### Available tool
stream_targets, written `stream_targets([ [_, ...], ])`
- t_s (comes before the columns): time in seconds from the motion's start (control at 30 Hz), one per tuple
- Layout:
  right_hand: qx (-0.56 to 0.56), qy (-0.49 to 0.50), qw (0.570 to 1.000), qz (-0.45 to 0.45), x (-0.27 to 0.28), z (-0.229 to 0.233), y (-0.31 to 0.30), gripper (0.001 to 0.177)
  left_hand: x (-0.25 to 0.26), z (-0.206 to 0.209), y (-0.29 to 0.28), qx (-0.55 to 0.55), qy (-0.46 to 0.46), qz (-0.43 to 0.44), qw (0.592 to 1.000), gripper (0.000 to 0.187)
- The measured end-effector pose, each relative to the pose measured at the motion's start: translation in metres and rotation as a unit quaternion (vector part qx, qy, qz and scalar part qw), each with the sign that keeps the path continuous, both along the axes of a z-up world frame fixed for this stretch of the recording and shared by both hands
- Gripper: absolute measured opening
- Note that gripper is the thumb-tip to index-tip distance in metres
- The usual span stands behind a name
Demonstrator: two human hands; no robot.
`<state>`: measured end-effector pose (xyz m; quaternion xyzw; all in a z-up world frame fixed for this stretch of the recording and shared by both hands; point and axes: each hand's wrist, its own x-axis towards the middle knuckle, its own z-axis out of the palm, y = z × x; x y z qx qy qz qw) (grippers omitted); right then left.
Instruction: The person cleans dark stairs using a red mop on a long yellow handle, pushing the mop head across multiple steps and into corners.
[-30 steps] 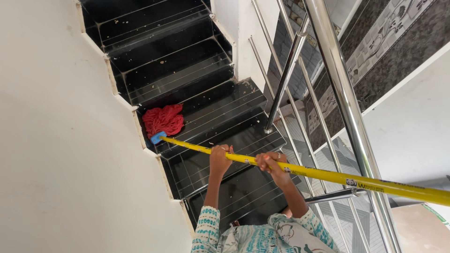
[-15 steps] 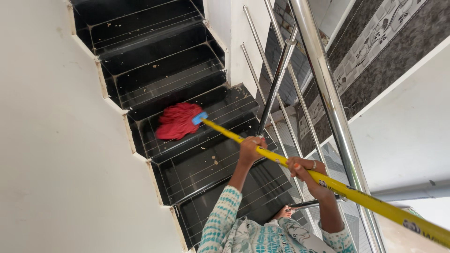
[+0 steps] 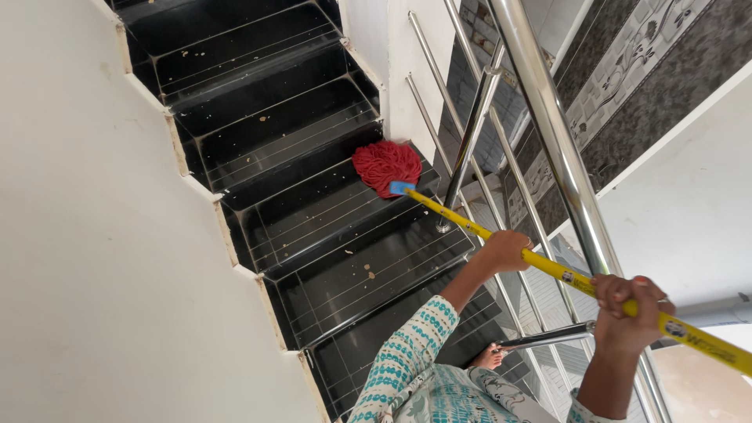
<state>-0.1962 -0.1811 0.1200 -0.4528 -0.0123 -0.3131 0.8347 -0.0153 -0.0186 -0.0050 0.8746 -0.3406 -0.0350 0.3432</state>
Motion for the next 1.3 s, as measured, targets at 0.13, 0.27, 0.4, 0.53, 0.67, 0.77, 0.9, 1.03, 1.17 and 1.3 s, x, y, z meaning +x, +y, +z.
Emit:
stream_targets([
  [0.13, 0.007, 0.027, 0.999, 0.023, 0.004, 0.0, 0.015, 0.039, -0.021, -0.006, 0.035, 0.009, -0.032, 0.032, 0.999, 0.034],
  [0.27, 0.009, 0.085, 0.995, 0.059, 0.018, -0.019, 0.062, 0.036, -0.036, -0.009, 0.104, 0.107, -0.026, 0.083, 0.99, 0.032],
  [0.4, 0.064, 0.07, 0.976, 0.196, 0.03, -0.038, 0.114, 0.033, -0.072, -0.002, 0.184, 0.054, 0.013, 0.203, 0.977, 0.021],
  [0.53, 0.024, 0.05, 0.956, 0.287, 0.034, -0.034, 0.161, 0.038, -0.109, 0.011, 0.243, -0.012, -0.074, 0.279, 0.957, 0.018],
  [0.67, -0.054, 0.014, 0.932, 0.358, 0.021, 0.001, 0.176, 0.033, -0.126, 0.018, 0.245, -0.088, -0.226, 0.321, 0.915, 0.012],
  [0.77, -0.1, -0.01, 0.925, 0.367, 0.008, 0.021, 0.167, 0.035, -0.123, 0.026, 0.231, -0.127, -0.286, 0.369, 0.875, 0.035],
  [0.9, -0.17, -0.017, 0.933, 0.317, 0.004, 0.025, 0.134, 0.037, -0.103, 0.034, 0.195, -0.203, -0.33, 0.279, 0.879, 0.027],
  [1.03, -0.174, -0.021, 0.954, 0.241, 0.0, 0.008, 0.097, 0.035, -0.064, 0.025, 0.142, -0.25, -0.308, 0.187, 0.899, 0.018],
  [1.17, -0.166, -0.017, 0.973, 0.159, -0.003, 0.0, 0.055, 0.033, -0.027, 0.007, 0.078, -0.24, -0.258, 0.083, 0.932, 0.01],
  [1.3, -0.125, 0.017, 0.991, 0.053, -0.016, -0.006, 0.025, 0.03, -0.011, -0.011, 0.018, -0.211, -0.194, 0.043, 0.957, 0.01],
])
